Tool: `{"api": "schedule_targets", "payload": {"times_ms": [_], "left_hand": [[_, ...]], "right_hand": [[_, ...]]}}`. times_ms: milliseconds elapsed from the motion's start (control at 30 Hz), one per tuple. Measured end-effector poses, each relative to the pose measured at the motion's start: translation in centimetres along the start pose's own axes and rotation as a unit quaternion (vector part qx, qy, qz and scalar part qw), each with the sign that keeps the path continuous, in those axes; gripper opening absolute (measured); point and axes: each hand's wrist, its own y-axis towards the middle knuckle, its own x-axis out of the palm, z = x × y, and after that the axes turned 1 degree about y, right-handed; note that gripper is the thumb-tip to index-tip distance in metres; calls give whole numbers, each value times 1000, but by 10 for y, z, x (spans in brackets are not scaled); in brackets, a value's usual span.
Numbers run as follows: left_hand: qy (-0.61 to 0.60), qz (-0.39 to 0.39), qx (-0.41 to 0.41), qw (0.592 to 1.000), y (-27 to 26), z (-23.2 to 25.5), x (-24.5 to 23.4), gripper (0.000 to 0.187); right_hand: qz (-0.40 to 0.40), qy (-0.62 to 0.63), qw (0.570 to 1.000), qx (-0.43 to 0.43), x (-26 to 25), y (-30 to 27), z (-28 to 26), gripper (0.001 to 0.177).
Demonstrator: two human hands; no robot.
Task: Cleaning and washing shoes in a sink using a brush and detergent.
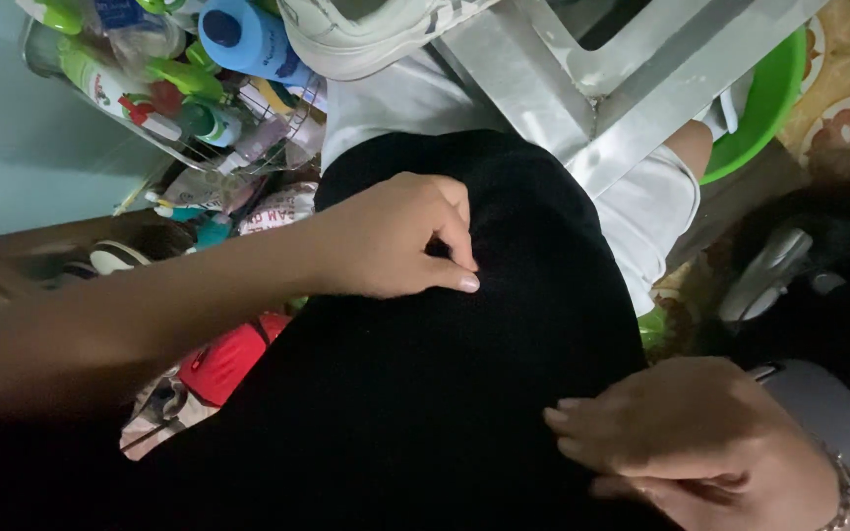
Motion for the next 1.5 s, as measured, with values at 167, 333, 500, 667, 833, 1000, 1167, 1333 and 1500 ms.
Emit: {"api": "schedule_targets", "payload": {"times_ms": [167,333,500,667,833,1000,1167,1333,1500], "left_hand": [[-65,91,4,994,10,14,-6,21],[-53,239,108,963,39,21,-31,20],[-92,225,160,957,64,33,-42,16],[-177,184,174,951,77,36,-38,15],[-215,174,170,946,81,30,-36,15],[-288,128,94,944,79,35,-38,16],[-296,104,79,946,90,38,-36,19],[-289,86,12,953,99,44,-40,21],[-352,65,34,933,105,36,-37,20]], "right_hand": [[79,8,996,50,9,15,-3,16],[265,-42,956,119,20,41,4,12],[470,31,865,171,15,70,8,32],[444,-11,889,110,10,87,20,36],[430,54,897,84,10,67,36,24],[462,263,844,76,23,21,76,17],[470,287,833,51,29,12,90,22],[478,306,823,27,21,21,84,34],[478,325,816,28,15,25,84,42]]}}
